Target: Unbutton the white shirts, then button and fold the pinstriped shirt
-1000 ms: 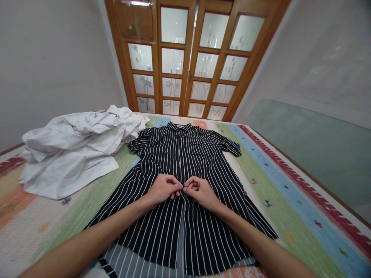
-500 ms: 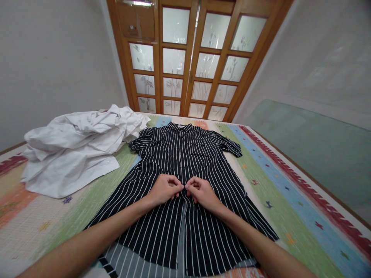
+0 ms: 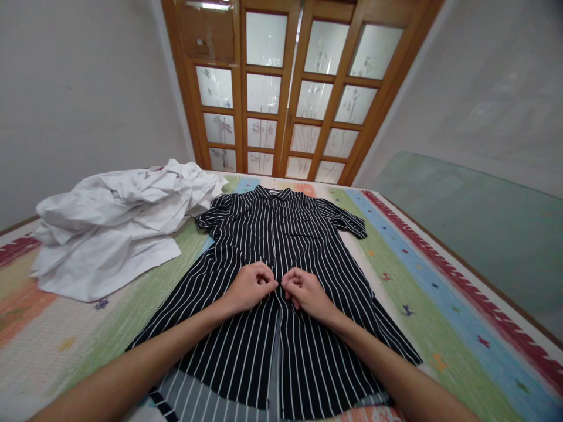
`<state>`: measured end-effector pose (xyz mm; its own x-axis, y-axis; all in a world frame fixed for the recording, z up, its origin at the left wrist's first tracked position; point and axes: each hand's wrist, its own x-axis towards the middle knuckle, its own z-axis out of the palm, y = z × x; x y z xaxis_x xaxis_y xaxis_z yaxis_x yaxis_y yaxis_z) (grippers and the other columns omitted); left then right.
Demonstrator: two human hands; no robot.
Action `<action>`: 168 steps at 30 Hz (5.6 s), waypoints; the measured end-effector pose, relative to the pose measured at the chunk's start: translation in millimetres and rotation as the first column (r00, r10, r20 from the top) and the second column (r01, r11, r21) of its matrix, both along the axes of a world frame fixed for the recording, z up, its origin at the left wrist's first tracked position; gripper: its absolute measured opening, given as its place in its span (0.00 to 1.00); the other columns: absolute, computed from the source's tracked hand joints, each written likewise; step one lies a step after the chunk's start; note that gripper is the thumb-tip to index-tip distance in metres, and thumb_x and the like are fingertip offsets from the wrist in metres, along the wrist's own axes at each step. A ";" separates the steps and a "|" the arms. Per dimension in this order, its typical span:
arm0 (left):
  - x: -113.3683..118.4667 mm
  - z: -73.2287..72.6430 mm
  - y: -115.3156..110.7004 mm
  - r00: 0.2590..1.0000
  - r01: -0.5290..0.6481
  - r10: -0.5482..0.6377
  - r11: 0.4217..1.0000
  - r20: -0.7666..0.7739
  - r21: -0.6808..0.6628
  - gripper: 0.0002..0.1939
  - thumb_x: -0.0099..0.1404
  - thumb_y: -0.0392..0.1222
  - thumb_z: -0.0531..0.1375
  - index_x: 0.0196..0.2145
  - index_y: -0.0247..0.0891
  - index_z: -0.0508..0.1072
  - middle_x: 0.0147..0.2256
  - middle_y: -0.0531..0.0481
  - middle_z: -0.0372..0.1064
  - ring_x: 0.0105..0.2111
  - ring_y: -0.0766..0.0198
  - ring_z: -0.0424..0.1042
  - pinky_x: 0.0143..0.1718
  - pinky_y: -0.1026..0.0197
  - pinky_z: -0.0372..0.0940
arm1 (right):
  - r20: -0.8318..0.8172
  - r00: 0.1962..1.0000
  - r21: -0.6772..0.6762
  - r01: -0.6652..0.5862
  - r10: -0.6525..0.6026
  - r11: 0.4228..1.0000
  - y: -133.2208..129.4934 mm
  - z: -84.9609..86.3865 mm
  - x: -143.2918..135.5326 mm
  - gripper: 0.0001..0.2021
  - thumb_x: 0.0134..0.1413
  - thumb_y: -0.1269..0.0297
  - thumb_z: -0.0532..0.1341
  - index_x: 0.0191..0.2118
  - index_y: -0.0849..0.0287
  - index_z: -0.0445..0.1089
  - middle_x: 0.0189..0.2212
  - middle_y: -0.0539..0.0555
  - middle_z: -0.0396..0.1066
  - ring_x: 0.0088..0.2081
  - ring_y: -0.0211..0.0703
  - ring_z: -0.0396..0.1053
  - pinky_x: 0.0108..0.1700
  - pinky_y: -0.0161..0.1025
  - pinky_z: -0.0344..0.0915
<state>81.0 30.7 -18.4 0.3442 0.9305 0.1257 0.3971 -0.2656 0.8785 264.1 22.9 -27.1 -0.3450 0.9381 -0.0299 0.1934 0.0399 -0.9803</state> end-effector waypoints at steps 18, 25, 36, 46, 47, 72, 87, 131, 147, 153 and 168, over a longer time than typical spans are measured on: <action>-16.7 26.4 -40.0 0.833 0.272 -0.202 0.960 -0.515 0.065 0.06 0.58 0.37 0.59 0.33 0.37 0.74 0.32 0.50 0.70 0.32 0.62 0.68 0.36 0.61 0.60 | 0.542 0.840 0.272 -0.203 0.024 0.941 -37.7 33.2 -2.7 0.13 0.48 0.62 0.63 0.19 0.60 0.62 0.16 0.45 0.61 0.20 0.31 0.58 0.24 0.32 0.51; -11.1 20.4 -46.5 0.813 0.298 -0.208 0.951 -0.545 0.082 0.05 0.56 0.35 0.57 0.31 0.37 0.74 0.30 0.50 0.69 0.32 0.62 0.68 0.36 0.62 0.60 | 0.622 0.782 0.247 -0.231 0.029 0.941 -42.9 21.5 -5.3 0.08 0.45 0.72 0.58 0.19 0.60 0.62 0.15 0.46 0.61 0.20 0.32 0.58 0.25 0.32 0.49; -11.7 37.8 -39.2 0.941 0.224 -0.250 0.965 -0.228 -0.133 0.07 0.58 0.37 0.56 0.30 0.34 0.74 0.25 0.52 0.71 0.24 0.68 0.67 0.28 0.67 0.60 | 0.099 0.992 -0.109 -0.073 0.084 0.991 -32.3 26.0 6.7 0.10 0.50 0.64 0.56 0.21 0.58 0.60 0.14 0.43 0.61 0.12 0.29 0.56 0.15 0.28 0.50; -10.4 32.7 -37.4 0.969 0.241 -0.171 0.813 0.179 -0.530 0.12 0.58 0.48 0.59 0.33 0.34 0.69 0.17 0.59 0.63 0.12 0.73 0.59 0.14 0.69 0.56 | -0.072 0.993 -0.233 -0.112 0.098 0.966 -32.8 27.1 2.8 0.12 0.51 0.57 0.58 0.24 0.60 0.63 0.18 0.46 0.67 0.12 0.28 0.58 0.12 0.26 0.47; -9.9 31.8 -37.4 0.965 0.249 -0.160 0.804 0.206 -0.541 0.12 0.58 0.47 0.60 0.32 0.34 0.69 0.17 0.59 0.63 0.12 0.73 0.59 0.14 0.69 0.56 | -0.077 0.992 -0.235 -0.111 0.096 0.966 -33.0 25.7 2.3 0.13 0.51 0.56 0.59 0.24 0.60 0.63 0.18 0.47 0.67 0.13 0.28 0.58 0.12 0.26 0.48; -6.6 19.9 -39.3 0.951 0.153 0.008 0.857 0.310 -0.491 0.12 0.55 0.46 0.63 0.28 0.33 0.69 0.19 0.53 0.70 0.19 0.67 0.70 0.25 0.63 0.67 | 0.005 0.995 -0.006 -0.104 0.104 0.995 -37.6 13.4 3.2 0.13 0.51 0.55 0.64 0.33 0.60 0.70 0.24 0.47 0.67 0.21 0.30 0.61 0.22 0.30 0.59; -7.6 19.3 -42.7 0.983 0.099 -0.037 0.934 0.181 -0.344 0.11 0.57 0.46 0.61 0.27 0.32 0.73 0.20 0.54 0.68 0.21 0.67 0.69 0.26 0.65 0.63 | 0.029 0.992 0.013 -0.122 0.122 0.992 -38.3 11.2 4.6 0.14 0.54 0.53 0.61 0.35 0.60 0.70 0.25 0.48 0.66 0.21 0.30 0.61 0.21 0.29 0.61; -8.1 8.3 -40.3 0.945 0.137 0.017 0.887 0.327 -0.441 0.08 0.51 0.41 0.63 0.23 0.32 0.71 0.16 0.56 0.67 0.16 0.71 0.66 0.20 0.68 0.61 | 0.014 0.990 0.013 -0.143 0.143 0.990 -39.8 10.1 2.5 0.13 0.55 0.53 0.61 0.34 0.60 0.67 0.25 0.46 0.63 0.20 0.29 0.61 0.21 0.29 0.60; -3.5 13.4 -45.8 0.964 0.070 0.044 0.909 0.262 -0.411 0.05 0.50 0.38 0.59 0.20 0.34 0.66 0.14 0.56 0.66 0.12 0.72 0.65 0.14 0.71 0.60 | 0.033 0.988 0.025 -0.149 0.148 0.989 -39.7 10.1 0.7 0.10 0.54 0.58 0.62 0.33 0.59 0.67 0.22 0.45 0.62 0.21 0.30 0.59 0.23 0.30 0.58; -3.5 9.9 -45.1 0.961 0.061 0.060 0.905 0.268 -0.421 0.05 0.49 0.38 0.59 0.20 0.34 0.67 0.14 0.56 0.66 0.12 0.72 0.65 0.14 0.71 0.60 | 0.063 0.987 0.067 -0.149 0.144 0.987 -39.8 14.0 1.0 0.07 0.50 0.63 0.64 0.32 0.60 0.67 0.22 0.44 0.61 0.22 0.30 0.57 0.24 0.29 0.55; -4.2 9.4 -45.7 0.974 0.031 0.063 0.914 0.219 -0.404 0.05 0.49 0.39 0.59 0.21 0.35 0.67 0.13 0.57 0.64 0.13 0.71 0.63 0.14 0.70 0.59 | 0.153 0.986 0.099 -0.087 0.071 0.991 -39.5 10.2 -3.6 0.04 0.46 0.70 0.63 0.29 0.60 0.66 0.21 0.44 0.61 0.22 0.30 0.57 0.23 0.29 0.55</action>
<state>76.8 -15.0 -8.9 0.3360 0.9227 -0.1889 0.1798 0.1340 0.9745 260.6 -16.6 -16.9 -0.4174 0.9087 0.0108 0.3290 0.1622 -0.9303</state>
